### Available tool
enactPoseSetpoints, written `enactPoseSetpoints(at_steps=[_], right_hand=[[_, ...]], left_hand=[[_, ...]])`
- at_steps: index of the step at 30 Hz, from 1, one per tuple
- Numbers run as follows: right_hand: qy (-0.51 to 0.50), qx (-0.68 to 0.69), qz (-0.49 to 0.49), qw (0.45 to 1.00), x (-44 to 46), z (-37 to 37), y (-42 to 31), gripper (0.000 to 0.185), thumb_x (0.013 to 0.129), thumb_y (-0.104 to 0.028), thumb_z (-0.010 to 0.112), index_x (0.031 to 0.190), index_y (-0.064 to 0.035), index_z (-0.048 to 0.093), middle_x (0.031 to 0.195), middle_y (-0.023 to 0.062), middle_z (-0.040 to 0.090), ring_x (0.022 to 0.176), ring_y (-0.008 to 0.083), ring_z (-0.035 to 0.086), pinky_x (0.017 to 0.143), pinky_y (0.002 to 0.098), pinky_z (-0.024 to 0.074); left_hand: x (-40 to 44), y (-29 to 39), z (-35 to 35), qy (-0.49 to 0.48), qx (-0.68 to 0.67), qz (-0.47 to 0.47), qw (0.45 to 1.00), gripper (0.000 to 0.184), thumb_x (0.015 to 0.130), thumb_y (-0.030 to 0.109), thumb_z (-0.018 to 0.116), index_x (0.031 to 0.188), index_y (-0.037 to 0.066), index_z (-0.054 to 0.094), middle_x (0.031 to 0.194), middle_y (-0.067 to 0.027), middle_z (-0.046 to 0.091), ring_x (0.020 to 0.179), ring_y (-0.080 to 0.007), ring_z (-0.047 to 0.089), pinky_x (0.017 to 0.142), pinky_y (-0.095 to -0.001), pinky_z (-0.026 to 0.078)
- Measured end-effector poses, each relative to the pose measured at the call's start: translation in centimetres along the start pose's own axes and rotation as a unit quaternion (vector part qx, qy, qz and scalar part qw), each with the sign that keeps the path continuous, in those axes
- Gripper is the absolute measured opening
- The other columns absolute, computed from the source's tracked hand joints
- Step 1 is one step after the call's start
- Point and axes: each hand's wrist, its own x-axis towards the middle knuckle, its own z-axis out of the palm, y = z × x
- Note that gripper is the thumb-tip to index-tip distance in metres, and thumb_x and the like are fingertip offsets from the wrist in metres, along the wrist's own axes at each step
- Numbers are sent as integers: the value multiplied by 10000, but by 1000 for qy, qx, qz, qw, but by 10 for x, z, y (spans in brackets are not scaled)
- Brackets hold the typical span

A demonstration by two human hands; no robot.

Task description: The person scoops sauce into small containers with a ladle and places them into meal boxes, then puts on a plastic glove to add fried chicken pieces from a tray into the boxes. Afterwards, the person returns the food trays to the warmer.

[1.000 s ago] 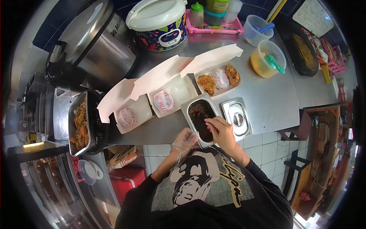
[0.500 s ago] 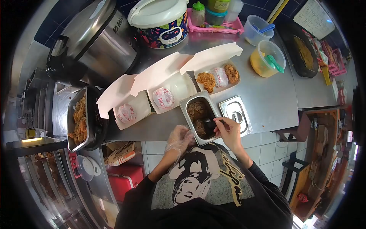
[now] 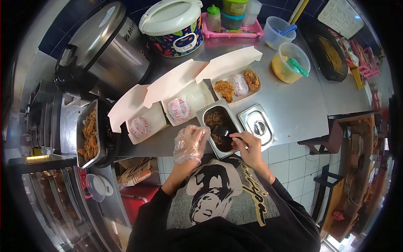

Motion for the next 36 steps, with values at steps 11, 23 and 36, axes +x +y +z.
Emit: enactPoseSetpoints(at_steps=[11,23,36], right_hand=[[47,63,21,997,-3,1,0,124,864,40,539,942,39,636,752,77,594,646,124,616,567,224,510],[56,142,58,987,-7,0,6,153,918,-18,500,985,78,599,762,81,584,658,124,602,580,242,533],[59,166,68,982,-9,-2,6,151,919,-21,499,989,68,598,743,84,595,644,124,599,588,242,529]], left_hand=[[-3,1,-2,5,28,-9,1000,150,757,186,666,878,110,622,869,-73,534,781,-280,540,679,-422,447],[7,17,20,-94,95,20,991,181,691,219,706,837,135,640,927,-44,522,867,-267,531,720,-432,413],[16,20,32,-133,180,43,974,140,661,175,679,741,71,630,880,-83,547,877,-275,526,754,-421,404]])
